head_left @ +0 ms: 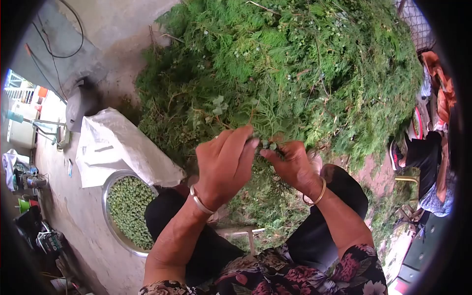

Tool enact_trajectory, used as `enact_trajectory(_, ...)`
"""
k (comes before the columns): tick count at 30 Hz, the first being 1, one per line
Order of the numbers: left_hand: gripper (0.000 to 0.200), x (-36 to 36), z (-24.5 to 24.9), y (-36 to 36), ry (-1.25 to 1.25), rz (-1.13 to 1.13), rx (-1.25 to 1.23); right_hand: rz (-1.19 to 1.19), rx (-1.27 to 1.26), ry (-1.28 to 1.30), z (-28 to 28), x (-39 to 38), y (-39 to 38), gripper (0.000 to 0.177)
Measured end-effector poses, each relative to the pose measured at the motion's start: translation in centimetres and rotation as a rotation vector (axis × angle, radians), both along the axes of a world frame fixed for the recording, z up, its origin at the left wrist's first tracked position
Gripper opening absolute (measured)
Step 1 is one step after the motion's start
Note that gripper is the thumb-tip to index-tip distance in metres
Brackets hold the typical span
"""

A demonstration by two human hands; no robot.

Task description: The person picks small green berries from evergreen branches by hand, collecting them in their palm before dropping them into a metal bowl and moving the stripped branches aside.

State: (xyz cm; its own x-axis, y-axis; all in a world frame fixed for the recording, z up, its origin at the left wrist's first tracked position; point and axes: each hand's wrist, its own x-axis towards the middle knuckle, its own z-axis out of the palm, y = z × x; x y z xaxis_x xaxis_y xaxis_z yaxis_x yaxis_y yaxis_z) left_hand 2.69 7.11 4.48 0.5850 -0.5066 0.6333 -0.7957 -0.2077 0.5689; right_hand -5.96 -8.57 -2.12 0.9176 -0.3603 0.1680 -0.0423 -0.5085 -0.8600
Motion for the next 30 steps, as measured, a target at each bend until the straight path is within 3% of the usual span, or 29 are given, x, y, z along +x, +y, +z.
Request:
enact_trajectory(2, 0.024, 0.8, -1.9, -0.4, 0.195, -0.006, 0.184, 0.080, -0.050, 0.004, -0.3, 0.1, 0.0, 0.017)
enact_trajectory(6, 0.024, 0.9, -2.8, -0.3, 0.283, -0.051, 0.497, 0.166, -0.117, 0.093, 1.7, 0.2, 0.4, 0.017)
enact_trajectory(9, 0.022, 1.3, -3.1, 0.1, 0.438, -0.063, 0.482, 0.167, -0.135, 0.010, 1.6, 0.1, 0.6, 0.015)
enact_trajectory(10, 0.022, 1.3, -3.3, 0.1, 0.438, -0.064, 0.483, 0.158, -0.037, -0.002, 1.5, 0.2, 0.6, 0.013)
enact_trajectory(12, 0.014, 1.2, -3.3, -0.1, 0.510, -0.139, 0.107, 0.148, 0.061, -0.017, 1.4, 0.2, 0.5, 0.012)
enact_trajectory(13, 0.014, 1.4, -2.7, -0.1, 0.509, -0.142, 0.108, 0.154, 0.100, -0.036, 1.4, 0.2, 0.4, 0.011)
enact_trajectory(15, 0.010, 2.2, -0.9, 0.4, 1.129, -0.007, -0.181, 0.150, 0.141, -0.056, 1.7, -0.1, 0.0, 0.009)
enact_trajectory(19, 0.010, 2.4, 0.7, 0.9, 1.410, -0.222, -0.420, 0.148, 0.135, 0.115, 2.7, -0.1, -0.7, 0.009)
enact_trajectory(20, 0.010, 1.9, 0.3, 0.8, 1.412, -0.224, -0.418, 0.138, 0.183, 0.139, 2.8, -0.2, -0.8, 0.009)
enact_trajectory(23, 0.016, 0.9, -0.9, 0.4, 1.108, -0.139, 0.021, 0.135, 0.252, 0.196, 3.5, -0.1, -0.6, 0.009)
enact_trajectory(24, 0.016, 0.6, -1.6, 0.2, 1.109, -0.141, 0.024, 0.132, 0.254, 0.197, 3.5, -0.1, -0.6, 0.009)
enact_trajectory(26, 0.021, 0.2, -3.6, -0.2, 0.573, -0.136, 0.189, 0.139, 0.148, 0.075, 3.4, 0.0, -0.6, 0.009)
enact_trajectory(28, 0.022, -0.1, -3.8, -0.6, 0.628, -0.106, 0.195, 0.139, 0.163, 0.111, 3.6, 0.0, -0.8, 0.009)
enact_trajectory(30, 0.018, -0.1, -4.5, -0.8, 0.402, -0.124, 0.169, 0.142, 0.179, 0.146, 3.6, -0.1, -0.9, 0.009)
